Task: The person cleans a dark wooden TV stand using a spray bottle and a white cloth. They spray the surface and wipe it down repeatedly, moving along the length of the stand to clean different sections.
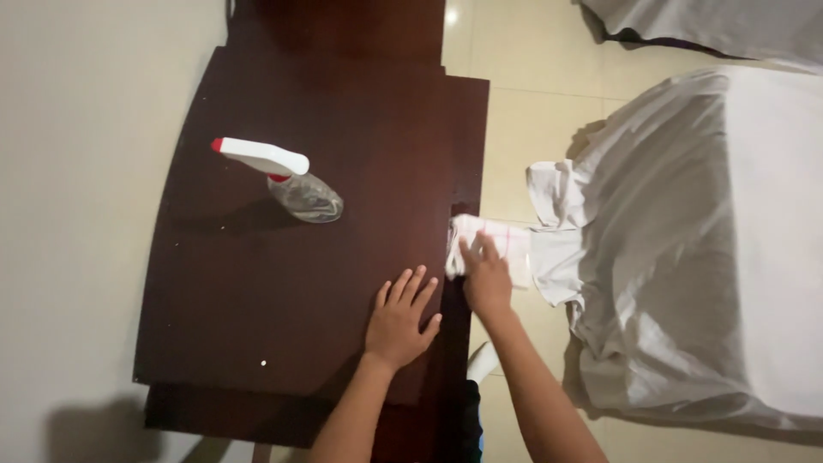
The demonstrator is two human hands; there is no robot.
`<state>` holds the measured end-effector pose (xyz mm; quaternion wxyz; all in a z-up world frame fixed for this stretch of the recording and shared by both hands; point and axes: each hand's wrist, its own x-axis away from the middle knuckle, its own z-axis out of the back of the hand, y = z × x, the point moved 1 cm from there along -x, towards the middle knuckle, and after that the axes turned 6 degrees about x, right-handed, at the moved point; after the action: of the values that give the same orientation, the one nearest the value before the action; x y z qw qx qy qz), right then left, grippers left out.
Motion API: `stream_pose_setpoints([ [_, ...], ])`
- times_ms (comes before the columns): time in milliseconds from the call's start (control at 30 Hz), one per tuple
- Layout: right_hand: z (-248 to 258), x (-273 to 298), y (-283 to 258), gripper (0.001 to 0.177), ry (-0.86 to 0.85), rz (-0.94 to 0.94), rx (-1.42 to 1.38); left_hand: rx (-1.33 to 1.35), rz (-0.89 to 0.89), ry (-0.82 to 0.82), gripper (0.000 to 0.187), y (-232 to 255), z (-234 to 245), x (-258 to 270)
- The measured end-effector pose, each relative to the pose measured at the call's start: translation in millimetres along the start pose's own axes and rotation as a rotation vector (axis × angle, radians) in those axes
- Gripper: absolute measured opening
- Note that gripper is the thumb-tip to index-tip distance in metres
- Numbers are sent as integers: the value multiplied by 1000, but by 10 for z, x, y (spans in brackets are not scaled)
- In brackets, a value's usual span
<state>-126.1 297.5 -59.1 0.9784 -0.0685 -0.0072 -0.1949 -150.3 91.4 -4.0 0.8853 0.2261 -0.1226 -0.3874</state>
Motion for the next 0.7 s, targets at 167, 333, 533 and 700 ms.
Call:
stream_pose_setpoints([
  [167,80,654,-122,70,61,47,-79,-27,3,-2,63,21,14,-48],
  [333,129,1218,-265,62,9,48,-177,-29,-22,66,62,27,11,27],
  [533,-12,1218,-274,73,-8,58,-102,-33,-10,69,61,16,-36,37],
  [700,51,683,-186,75,-113,36,-20,10,7,1,63,49,67,19],
])
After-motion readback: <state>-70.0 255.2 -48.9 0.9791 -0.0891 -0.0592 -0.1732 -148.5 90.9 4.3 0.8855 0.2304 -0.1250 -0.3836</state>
